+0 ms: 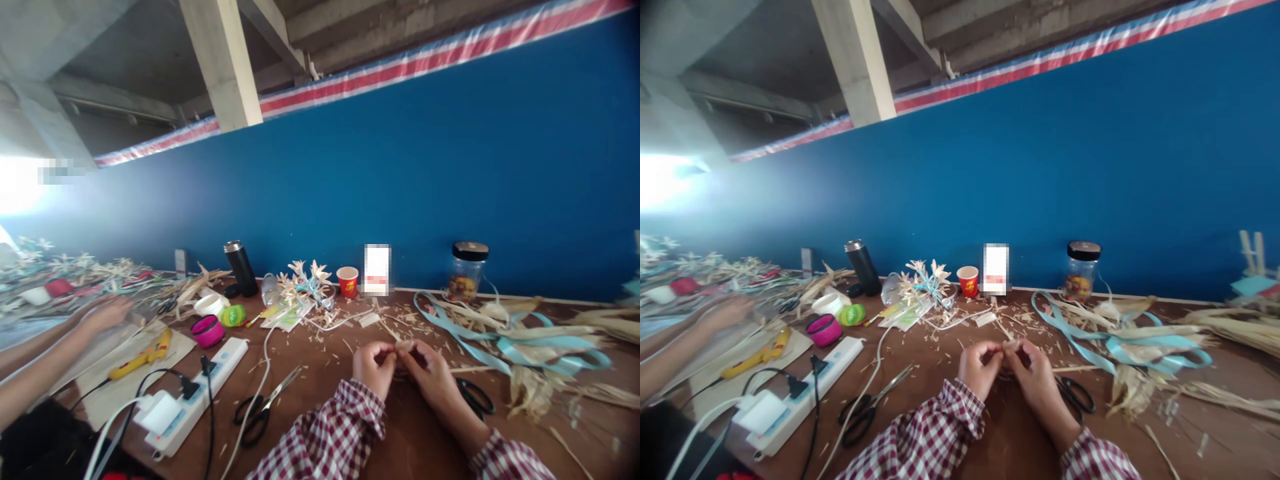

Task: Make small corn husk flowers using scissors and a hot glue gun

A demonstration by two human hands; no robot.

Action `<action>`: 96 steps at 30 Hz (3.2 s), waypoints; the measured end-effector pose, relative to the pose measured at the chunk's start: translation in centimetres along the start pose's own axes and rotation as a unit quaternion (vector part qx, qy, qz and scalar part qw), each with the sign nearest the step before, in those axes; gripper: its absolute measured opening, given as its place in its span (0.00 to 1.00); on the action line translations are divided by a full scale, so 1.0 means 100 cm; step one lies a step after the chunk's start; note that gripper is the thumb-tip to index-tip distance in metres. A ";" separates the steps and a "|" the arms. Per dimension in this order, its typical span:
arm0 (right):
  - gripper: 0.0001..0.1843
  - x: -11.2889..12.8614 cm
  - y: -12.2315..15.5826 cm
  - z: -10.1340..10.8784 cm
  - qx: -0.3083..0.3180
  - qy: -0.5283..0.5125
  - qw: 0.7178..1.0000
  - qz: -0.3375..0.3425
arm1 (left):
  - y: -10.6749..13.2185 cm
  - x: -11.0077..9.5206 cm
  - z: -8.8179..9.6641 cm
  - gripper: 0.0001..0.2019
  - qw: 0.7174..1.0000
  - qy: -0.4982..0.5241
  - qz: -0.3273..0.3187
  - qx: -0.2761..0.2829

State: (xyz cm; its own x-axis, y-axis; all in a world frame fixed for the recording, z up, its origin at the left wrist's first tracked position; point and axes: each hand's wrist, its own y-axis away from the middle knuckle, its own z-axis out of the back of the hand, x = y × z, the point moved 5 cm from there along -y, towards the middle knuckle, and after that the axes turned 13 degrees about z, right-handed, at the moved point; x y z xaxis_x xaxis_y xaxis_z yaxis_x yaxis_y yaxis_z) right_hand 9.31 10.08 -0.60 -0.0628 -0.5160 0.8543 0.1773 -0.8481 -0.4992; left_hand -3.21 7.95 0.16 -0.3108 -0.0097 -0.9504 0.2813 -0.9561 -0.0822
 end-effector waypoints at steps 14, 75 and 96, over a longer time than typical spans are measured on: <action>0.10 0.002 0.003 -0.002 -0.030 -0.070 0.997 -0.004 | -0.006 0.010 -0.005 0.11 0.997 0.022 0.031 0.061; 0.12 0.025 0.017 -0.026 0.161 -0.124 0.977 -0.065 | -0.038 0.006 0.061 0.14 0.957 0.198 0.072 -0.199; 0.14 0.022 -0.001 0.007 -0.066 0.016 0.997 0.026 | -0.015 0.001 0.009 0.11 0.996 0.003 -0.001 0.088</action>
State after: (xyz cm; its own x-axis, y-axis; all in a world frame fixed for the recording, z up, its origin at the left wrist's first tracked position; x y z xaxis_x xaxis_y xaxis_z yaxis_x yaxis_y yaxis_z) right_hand 9.84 9.09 1.44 -0.0881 -0.5621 0.8224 0.0499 -0.8270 -0.5599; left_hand -4.51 9.08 0.46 -0.3061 -0.0063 -0.9520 0.1170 -0.9926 -0.0311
